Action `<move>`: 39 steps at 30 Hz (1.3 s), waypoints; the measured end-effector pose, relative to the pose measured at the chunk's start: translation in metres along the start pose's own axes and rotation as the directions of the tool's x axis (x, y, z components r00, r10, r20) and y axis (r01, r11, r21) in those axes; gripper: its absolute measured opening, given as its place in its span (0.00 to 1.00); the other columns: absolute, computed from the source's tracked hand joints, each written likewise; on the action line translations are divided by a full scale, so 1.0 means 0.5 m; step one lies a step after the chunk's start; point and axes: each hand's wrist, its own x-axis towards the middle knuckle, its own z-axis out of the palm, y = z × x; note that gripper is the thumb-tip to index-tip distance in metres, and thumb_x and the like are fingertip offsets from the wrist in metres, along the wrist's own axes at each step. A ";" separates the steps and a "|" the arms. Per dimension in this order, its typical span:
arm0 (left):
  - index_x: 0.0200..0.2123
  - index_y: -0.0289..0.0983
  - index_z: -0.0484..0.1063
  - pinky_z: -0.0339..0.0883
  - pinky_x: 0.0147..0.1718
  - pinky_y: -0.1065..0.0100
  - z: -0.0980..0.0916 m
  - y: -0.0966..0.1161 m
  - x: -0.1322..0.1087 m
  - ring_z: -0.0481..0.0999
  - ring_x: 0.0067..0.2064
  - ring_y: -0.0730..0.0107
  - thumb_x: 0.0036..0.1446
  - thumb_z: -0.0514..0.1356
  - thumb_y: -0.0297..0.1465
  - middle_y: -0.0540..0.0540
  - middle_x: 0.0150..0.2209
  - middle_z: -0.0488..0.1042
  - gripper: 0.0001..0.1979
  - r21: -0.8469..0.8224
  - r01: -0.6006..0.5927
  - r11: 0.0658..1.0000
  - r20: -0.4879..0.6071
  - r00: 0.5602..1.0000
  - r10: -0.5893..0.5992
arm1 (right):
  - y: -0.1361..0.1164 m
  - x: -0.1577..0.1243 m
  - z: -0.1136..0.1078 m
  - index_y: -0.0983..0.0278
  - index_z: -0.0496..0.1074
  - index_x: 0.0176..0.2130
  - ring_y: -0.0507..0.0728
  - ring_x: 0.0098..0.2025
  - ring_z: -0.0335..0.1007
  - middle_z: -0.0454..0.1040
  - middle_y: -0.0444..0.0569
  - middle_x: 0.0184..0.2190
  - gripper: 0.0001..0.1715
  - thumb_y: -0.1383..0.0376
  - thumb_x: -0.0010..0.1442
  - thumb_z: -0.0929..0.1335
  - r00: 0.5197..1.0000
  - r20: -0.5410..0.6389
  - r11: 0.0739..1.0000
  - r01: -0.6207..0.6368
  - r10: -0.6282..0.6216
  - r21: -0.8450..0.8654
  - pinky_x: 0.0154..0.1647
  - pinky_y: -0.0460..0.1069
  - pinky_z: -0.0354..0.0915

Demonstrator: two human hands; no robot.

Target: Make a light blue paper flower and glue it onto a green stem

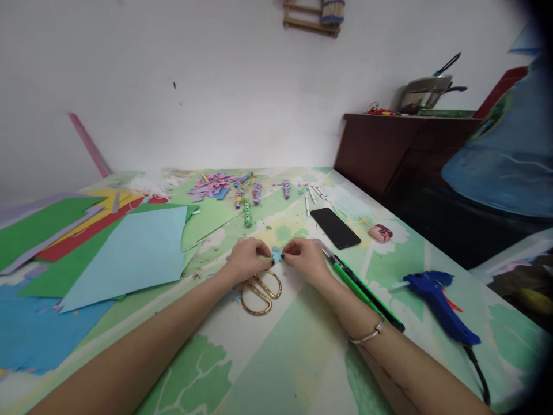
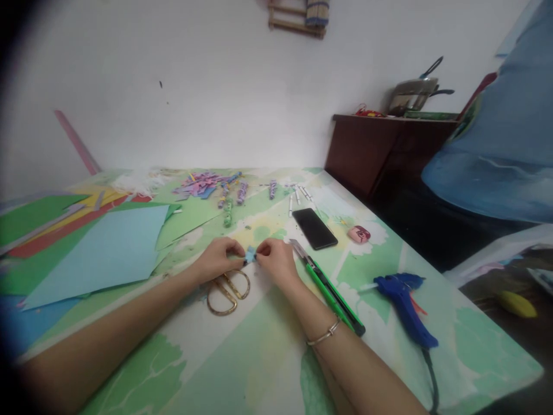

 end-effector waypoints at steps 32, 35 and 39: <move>0.26 0.38 0.73 0.61 0.40 0.61 0.001 0.030 -0.021 0.70 0.41 0.56 0.42 0.61 0.35 0.44 0.34 0.75 0.08 0.099 -0.020 0.995 -0.008 1.000 0.021 | 0.007 0.008 0.000 0.66 0.74 0.26 0.51 0.23 0.69 0.74 0.44 0.20 0.09 0.71 0.41 0.66 0.993 -0.029 0.979 -0.105 0.112 0.173 0.25 0.44 0.64; 0.24 0.38 0.72 0.61 0.39 0.61 0.006 0.041 -0.022 0.71 0.39 0.57 0.42 0.59 0.30 0.46 0.31 0.76 0.03 0.102 -0.008 0.995 0.011 1.000 0.007 | 0.004 0.006 -0.001 0.66 0.74 0.26 0.51 0.21 0.68 0.73 0.44 0.19 0.08 0.71 0.41 0.66 0.992 -0.023 0.966 -0.115 0.124 0.234 0.24 0.44 0.64; 0.22 0.40 0.72 0.61 0.37 0.64 0.009 0.042 -0.025 0.73 0.36 0.61 0.42 0.58 0.28 0.49 0.26 0.76 0.03 0.067 -0.019 0.998 0.046 0.999 0.016 | 0.000 0.004 -0.001 0.66 0.73 0.25 0.50 0.20 0.67 0.72 0.43 0.18 0.08 0.72 0.40 0.66 0.992 -0.025 0.950 -0.114 0.127 0.291 0.23 0.43 0.65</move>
